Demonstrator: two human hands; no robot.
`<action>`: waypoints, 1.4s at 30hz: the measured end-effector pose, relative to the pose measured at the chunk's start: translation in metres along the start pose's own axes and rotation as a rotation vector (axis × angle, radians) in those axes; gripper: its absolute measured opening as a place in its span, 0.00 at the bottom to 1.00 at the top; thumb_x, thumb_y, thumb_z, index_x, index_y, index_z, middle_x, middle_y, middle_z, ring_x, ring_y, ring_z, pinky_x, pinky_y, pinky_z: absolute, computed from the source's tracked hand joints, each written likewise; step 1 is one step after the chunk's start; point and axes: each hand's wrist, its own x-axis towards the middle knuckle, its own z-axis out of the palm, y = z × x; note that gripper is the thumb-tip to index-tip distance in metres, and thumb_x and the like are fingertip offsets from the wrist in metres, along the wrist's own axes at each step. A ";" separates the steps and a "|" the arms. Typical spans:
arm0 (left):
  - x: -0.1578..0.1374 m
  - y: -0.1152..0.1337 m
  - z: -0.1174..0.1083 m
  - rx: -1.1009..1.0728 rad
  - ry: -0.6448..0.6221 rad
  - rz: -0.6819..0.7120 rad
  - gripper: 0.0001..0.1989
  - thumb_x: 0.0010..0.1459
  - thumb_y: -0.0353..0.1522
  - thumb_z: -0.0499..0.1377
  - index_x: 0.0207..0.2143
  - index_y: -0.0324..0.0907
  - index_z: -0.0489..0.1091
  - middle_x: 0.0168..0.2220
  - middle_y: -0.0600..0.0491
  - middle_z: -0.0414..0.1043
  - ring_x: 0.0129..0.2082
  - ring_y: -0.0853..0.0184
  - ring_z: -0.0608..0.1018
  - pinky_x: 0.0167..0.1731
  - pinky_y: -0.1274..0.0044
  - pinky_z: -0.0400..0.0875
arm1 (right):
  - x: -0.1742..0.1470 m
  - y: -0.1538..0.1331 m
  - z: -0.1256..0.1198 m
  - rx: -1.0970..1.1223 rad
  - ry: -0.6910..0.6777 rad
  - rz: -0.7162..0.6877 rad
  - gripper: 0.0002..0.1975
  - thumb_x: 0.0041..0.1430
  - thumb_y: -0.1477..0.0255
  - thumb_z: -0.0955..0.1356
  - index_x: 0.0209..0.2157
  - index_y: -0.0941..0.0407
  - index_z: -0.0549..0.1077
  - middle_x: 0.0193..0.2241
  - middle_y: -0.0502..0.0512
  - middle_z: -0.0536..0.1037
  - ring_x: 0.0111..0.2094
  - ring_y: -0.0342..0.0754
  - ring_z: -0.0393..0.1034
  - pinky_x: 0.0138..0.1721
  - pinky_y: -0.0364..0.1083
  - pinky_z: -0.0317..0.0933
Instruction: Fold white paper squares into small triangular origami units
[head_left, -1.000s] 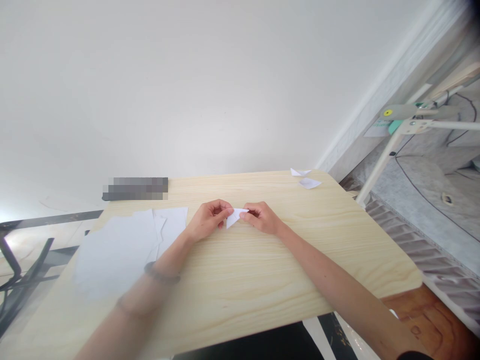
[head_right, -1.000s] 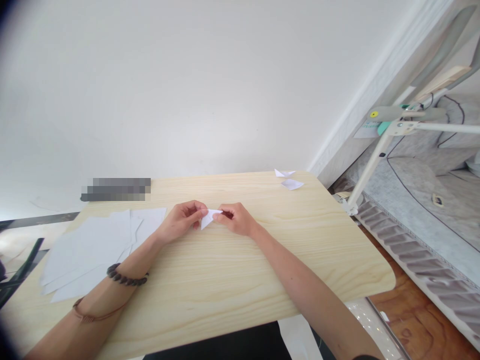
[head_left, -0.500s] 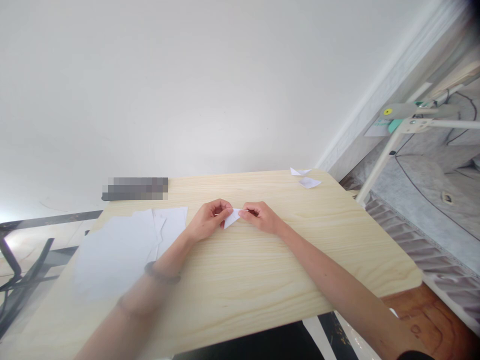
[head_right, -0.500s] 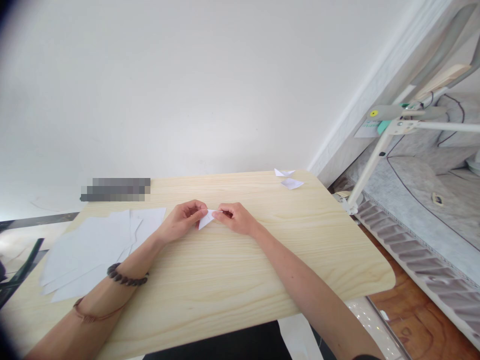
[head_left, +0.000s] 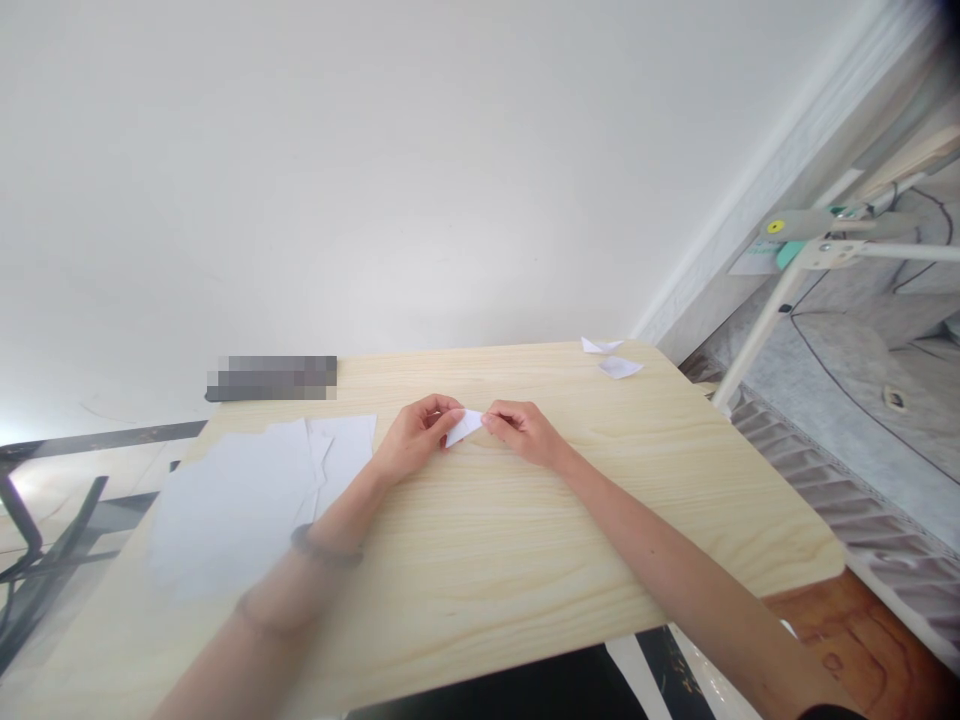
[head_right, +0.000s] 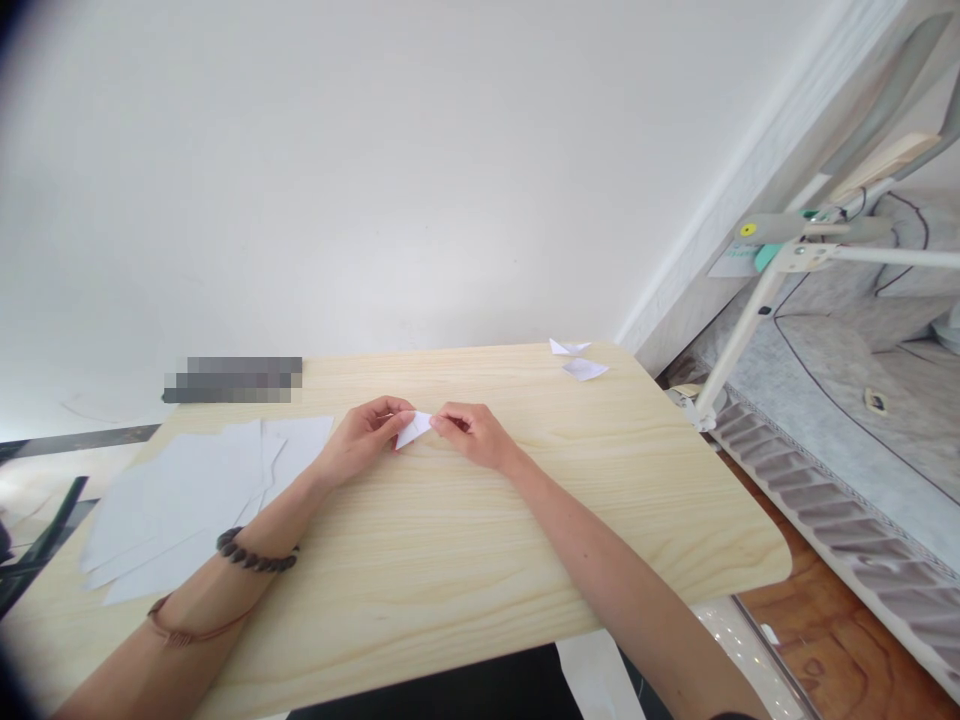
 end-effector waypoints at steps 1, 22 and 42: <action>0.000 0.000 0.000 -0.009 0.004 -0.013 0.14 0.55 0.40 0.52 0.36 0.38 0.63 0.24 0.55 0.67 0.21 0.74 0.67 0.24 0.80 0.61 | 0.000 0.000 0.000 0.006 0.021 0.003 0.14 0.56 0.66 0.59 0.20 0.58 0.60 0.18 0.46 0.58 0.21 0.38 0.51 0.23 0.40 0.47; -0.003 0.000 -0.002 -0.028 -0.186 -0.039 0.11 0.54 0.37 0.54 0.33 0.37 0.65 0.29 0.51 0.71 0.26 0.72 0.70 0.30 0.77 0.65 | -0.001 0.002 0.002 -0.024 0.145 0.031 0.15 0.56 0.67 0.59 0.19 0.58 0.58 0.16 0.45 0.55 0.20 0.37 0.49 0.22 0.39 0.46; -0.002 0.003 -0.003 -0.040 -0.255 -0.034 0.10 0.55 0.36 0.54 0.35 0.37 0.63 0.26 0.52 0.71 0.25 0.71 0.71 0.30 0.77 0.66 | 0.000 0.005 0.005 -0.038 0.209 0.042 0.15 0.56 0.64 0.59 0.20 0.58 0.60 0.17 0.45 0.56 0.20 0.38 0.50 0.22 0.39 0.46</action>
